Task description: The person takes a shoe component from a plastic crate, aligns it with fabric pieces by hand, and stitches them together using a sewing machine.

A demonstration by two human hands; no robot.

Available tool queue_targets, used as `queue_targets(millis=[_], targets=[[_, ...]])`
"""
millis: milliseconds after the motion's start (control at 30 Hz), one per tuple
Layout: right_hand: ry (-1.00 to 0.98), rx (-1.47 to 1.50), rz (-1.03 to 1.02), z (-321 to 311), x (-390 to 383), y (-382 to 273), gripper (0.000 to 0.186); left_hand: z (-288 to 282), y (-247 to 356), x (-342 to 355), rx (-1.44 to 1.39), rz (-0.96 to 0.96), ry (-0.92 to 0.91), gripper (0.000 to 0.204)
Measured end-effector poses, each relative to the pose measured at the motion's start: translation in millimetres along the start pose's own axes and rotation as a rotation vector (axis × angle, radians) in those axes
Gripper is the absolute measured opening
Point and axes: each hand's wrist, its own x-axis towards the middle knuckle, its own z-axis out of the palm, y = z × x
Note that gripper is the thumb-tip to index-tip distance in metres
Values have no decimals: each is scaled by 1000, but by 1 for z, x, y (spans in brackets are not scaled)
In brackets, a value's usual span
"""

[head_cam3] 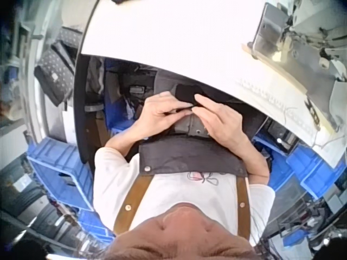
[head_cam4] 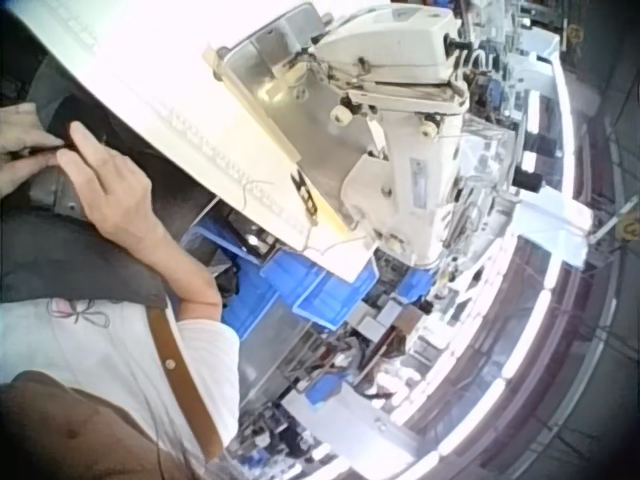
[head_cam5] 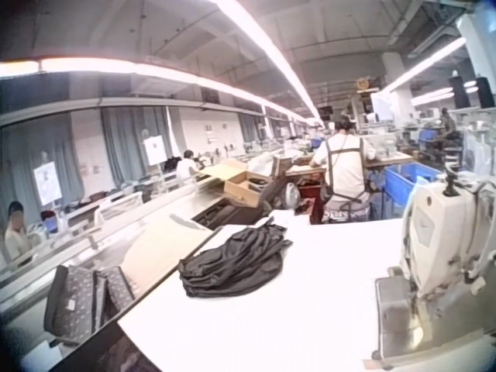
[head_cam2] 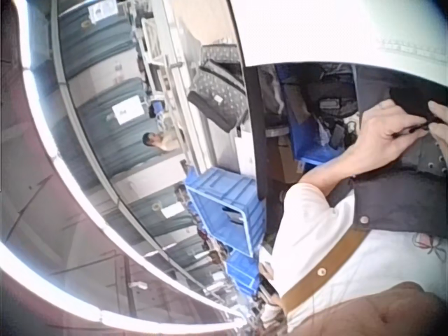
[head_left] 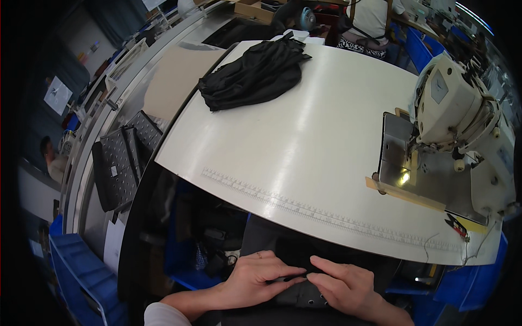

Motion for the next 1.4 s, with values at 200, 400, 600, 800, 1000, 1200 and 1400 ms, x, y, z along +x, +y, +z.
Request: queue_targets(millis=[200,400,600,800,1000,1200,1400], targets=[[-14,-48,-38,0,2,-6,26,1,-2,-2,44,78,37,28],[18,-208,-168,2,-1,-9,24,0,-3,-7,-10,-31,14,36],[-6,-211,-162,3,-1,-10,22,0,-8,-9,-38,-22,29,37],[-1,-209,-160,2,-2,-12,23,-2,-4,-9,-81,-34,19,37],[17,-187,-159,4,-1,-10,23,-3,-7,-10,-86,-35,-2,38],[9,-135,-129,2,1,-11,16,-3,-4,-10,-119,-18,-13,37],[-68,-29,12,0,1,-8,15,-2,-4,-10,-81,-31,-34,36]])
